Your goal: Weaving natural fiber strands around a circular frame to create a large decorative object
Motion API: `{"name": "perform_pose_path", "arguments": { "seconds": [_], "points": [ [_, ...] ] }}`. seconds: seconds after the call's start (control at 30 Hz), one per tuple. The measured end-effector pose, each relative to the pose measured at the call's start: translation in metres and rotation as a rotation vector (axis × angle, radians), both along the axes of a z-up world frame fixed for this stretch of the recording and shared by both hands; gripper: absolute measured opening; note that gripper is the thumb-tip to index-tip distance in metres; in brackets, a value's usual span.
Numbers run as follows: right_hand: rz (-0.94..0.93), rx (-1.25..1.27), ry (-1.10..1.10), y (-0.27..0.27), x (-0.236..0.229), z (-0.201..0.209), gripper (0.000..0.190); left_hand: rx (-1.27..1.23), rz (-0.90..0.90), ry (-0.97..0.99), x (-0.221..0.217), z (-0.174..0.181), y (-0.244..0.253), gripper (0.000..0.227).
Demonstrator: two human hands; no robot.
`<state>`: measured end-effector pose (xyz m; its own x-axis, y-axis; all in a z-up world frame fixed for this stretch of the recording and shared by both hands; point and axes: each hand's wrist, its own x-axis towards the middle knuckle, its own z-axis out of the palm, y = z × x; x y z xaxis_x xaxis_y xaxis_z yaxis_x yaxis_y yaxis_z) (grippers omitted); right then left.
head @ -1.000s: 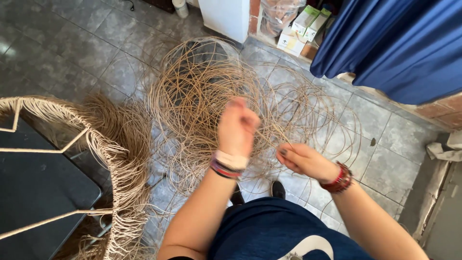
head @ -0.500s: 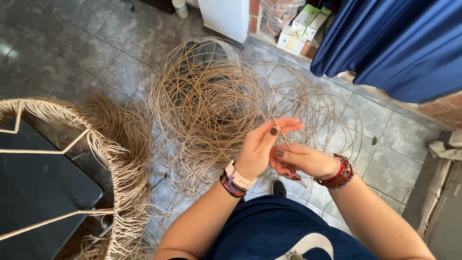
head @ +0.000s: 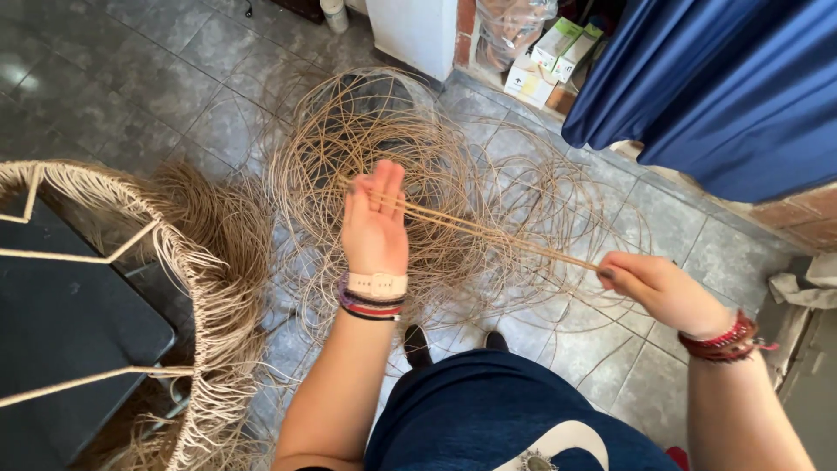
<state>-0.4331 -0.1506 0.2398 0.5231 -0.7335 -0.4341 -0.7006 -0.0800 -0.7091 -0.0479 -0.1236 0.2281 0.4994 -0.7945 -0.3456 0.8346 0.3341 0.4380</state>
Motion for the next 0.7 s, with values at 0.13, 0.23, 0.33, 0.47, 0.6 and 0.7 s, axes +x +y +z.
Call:
{"name": "perform_pose_path", "arguments": {
  "seconds": [0.13,0.23,0.33,0.47,0.6,0.7],
  "points": [
    [0.101,-0.123,0.257,-0.005,-0.009,0.012,0.028,0.417,0.101,-1.176,-0.017,0.000,0.024,0.044],
    [0.305,-0.243,0.280,-0.006,0.019,0.026,0.025,0.277,0.085,-1.936,-0.067,0.023,0.037,0.089],
    [0.508,-0.313,0.218,-0.001,0.049,0.031,0.025,-0.065,-0.546,-2.043,-0.126,0.029,0.055,0.093],
    [0.429,-0.283,0.253,-0.029,0.029,0.042,0.030,0.281,-0.946,-2.059,-0.127,0.018,0.067,0.036],
    [0.283,-0.247,0.345,-0.089,-0.037,0.037,0.027,0.749,-0.795,-2.010,-0.046,-0.011,0.100,0.031],
    [0.279,-0.248,0.346,-0.107,-0.029,0.042,0.036,1.092,-0.507,-2.039,-0.021,-0.040,0.141,0.030]
  ]
}}
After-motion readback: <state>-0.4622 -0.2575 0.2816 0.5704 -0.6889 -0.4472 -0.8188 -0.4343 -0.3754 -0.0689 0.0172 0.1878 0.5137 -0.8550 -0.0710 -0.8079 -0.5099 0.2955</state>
